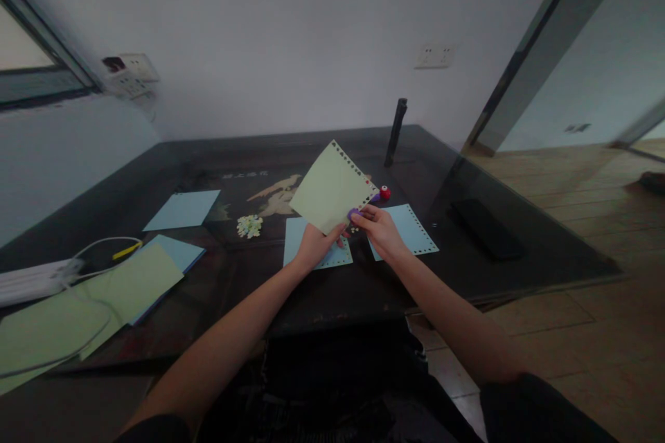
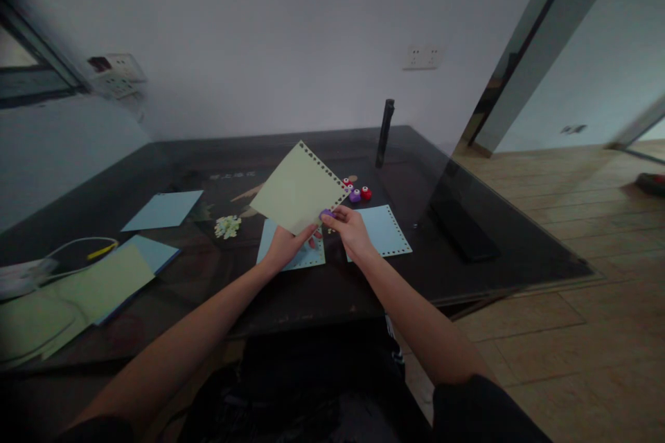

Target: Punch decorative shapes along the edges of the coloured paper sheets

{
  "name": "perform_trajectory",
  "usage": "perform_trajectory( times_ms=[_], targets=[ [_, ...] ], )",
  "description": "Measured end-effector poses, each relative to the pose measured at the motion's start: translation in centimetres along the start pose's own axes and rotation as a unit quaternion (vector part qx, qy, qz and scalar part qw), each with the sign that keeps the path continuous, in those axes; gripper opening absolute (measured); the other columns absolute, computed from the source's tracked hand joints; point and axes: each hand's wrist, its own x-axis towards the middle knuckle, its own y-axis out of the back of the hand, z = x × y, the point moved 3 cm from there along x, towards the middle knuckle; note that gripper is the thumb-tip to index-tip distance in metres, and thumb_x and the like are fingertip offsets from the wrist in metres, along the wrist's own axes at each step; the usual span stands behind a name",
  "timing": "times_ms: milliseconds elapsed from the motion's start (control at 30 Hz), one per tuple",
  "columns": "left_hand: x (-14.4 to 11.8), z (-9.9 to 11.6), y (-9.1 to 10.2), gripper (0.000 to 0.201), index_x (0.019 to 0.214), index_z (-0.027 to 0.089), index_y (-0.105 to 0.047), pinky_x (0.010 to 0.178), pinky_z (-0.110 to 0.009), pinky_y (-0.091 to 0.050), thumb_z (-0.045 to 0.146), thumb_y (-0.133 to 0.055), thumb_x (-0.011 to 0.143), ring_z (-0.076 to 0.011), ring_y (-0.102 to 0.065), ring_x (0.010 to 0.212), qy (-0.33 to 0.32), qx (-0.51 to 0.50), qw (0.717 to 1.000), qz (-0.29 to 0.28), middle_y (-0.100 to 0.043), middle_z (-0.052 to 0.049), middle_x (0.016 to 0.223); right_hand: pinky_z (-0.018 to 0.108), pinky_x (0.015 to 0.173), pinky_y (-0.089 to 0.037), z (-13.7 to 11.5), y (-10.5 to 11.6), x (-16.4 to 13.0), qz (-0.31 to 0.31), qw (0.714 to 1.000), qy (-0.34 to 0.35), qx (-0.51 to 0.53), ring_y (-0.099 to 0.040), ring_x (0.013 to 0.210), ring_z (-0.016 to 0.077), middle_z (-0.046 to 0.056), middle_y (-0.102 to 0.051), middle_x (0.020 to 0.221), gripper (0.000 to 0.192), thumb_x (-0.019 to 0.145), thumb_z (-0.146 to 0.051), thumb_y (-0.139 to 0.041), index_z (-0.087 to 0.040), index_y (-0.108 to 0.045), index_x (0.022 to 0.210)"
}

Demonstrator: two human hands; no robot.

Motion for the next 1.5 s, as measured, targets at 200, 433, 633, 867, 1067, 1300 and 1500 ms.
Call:
perform_trajectory(
  times_ms=[200,433,633,867,1067,1300,1500],
  targets=[
    [0.0,-0.2,-0.1,0.033,0.069,0.014,-0.070,0.074,-0.027,-0.048,0.033,-0.050,0.088,-0.0159,-0.063,0.060,0.004,0.012,1.000,-0.007,-0.066,-0.003,0.055,0.032,0.076,-0.045,0.0,0.0,0.1,0.002,1.000,-0.010,0.014,-0.060,0.069,0.0144,0.001,-0.067,0.073,0.031,0.053,-0.035,-0.084,-0.019,-0.065,0.071],
    [0.1,-0.5,-0.2,0.033,0.075,0.013,-0.070,0.067,-0.026,-0.047,0.036,-0.050,0.088,-0.0142,-0.060,0.054,0.017,-0.015,1.000,-0.010,-0.066,-0.002,0.053,0.033,0.078,-0.047,0.0,0.1,0.1,0.006,1.000,-0.009,0.007,-0.061,0.071,0.0154,0.002,-0.069,0.075,0.032,0.052,-0.037,-0.084,-0.019,-0.067,0.073],
    [0.1,-0.6,-0.1,0.034,0.075,0.013,-0.071,0.066,-0.025,-0.047,0.037,-0.049,0.088,-0.0139,-0.060,0.053,0.021,-0.014,1.000,-0.011,-0.066,-0.002,0.053,0.034,0.077,-0.049,0.0,0.0,0.0,0.014,0.999,-0.032,0.010,-0.062,0.073,0.0164,0.003,-0.070,0.078,0.036,0.049,-0.036,-0.085,-0.018,-0.067,0.075],
    [0.2,-0.6,0.1,0.035,0.072,0.014,-0.071,0.063,-0.024,-0.046,0.035,-0.048,0.088,-0.0138,-0.058,0.052,0.024,-0.011,1.000,-0.006,-0.065,-0.001,0.052,0.033,0.079,-0.049,0.0,-0.1,0.0,-0.003,0.999,-0.048,0.019,-0.063,0.074,0.0154,0.003,-0.070,0.080,0.035,0.051,-0.031,-0.086,-0.018,-0.068,0.078],
    [0.3,-0.6,0.4,0.035,0.071,0.014,-0.071,0.062,-0.025,-0.047,0.035,-0.048,0.088,-0.0149,-0.059,0.054,0.044,-0.023,0.999,0.000,-0.067,-0.003,0.054,0.033,0.075,-0.050,-0.1,0.6,0.3,-0.013,0.998,-0.065,0.010,-0.063,0.077,0.0165,0.004,-0.070,0.085,0.033,0.054,-0.028,-0.084,-0.019,-0.069,0.082],
    [0.6,-1.7,0.6,0.039,0.072,0.014,-0.071,0.053,-0.024,-0.042,0.042,-0.049,0.086,-0.0131,-0.054,0.048,0.059,-0.044,0.997,0.018,-0.066,-0.003,0.054,0.032,0.074,-0.050,-0.6,1.1,0.4,-0.041,0.996,-0.072,-0.015,-0.064,0.078,0.0161,0.005,-0.071,0.086,0.026,0.063,-0.030,-0.080,-0.019,-0.071,0.085],
    [0.6,-1.8,0.7,0.039,0.074,0.013,-0.071,0.051,-0.023,-0.041,0.044,-0.049,0.085,-0.0120,-0.054,0.048,0.069,-0.072,0.995,0.019,-0.068,-0.004,0.058,0.031,0.073,-0.050,-0.8,1.5,0.4,-0.035,0.996,-0.078,-0.018,-0.065,0.080,0.0166,0.006,-0.071,0.086,0.023,0.066,-0.033,-0.077,-0.019,-0.070,0.083]
  ],
)
